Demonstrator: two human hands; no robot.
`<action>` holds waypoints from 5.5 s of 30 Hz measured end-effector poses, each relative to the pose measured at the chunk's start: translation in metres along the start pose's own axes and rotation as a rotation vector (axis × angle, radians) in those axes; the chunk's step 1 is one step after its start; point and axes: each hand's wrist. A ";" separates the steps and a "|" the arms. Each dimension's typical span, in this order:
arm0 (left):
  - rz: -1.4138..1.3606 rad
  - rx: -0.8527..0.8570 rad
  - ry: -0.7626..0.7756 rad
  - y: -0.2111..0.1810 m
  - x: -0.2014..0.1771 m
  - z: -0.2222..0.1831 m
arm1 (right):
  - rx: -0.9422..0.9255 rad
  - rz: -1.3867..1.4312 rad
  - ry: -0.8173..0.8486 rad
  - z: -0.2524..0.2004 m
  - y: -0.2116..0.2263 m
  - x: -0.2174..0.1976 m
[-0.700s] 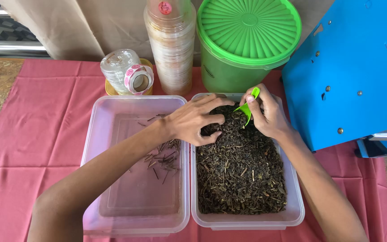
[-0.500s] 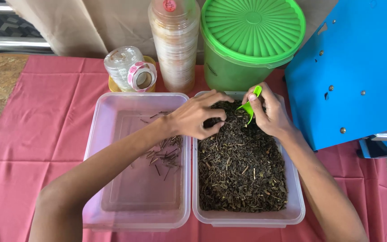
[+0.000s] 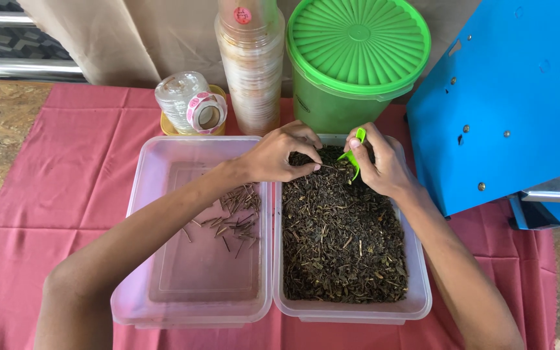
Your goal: Sorting through dried tea leaves to remove stems and debris using a spoon and hands
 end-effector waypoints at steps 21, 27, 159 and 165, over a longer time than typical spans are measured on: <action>0.136 -0.221 0.126 -0.086 -0.090 -0.082 | 0.108 -0.053 0.101 -0.017 -0.017 0.003; 0.128 -0.243 0.066 -0.082 -0.101 -0.090 | 0.131 -0.045 0.091 -0.019 -0.017 0.003; 0.494 0.075 -0.001 -0.016 0.012 -0.021 | 0.240 -0.073 0.317 0.009 0.014 -0.005; 0.506 0.078 -0.007 -0.016 0.012 -0.021 | 0.254 -0.060 0.316 0.009 0.014 -0.005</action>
Point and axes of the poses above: each hand's wrist, its own z-axis towards the middle knuckle, its own x-axis out of the palm, y = z × x, and after that the axes turned 2 degrees about y, right-handed
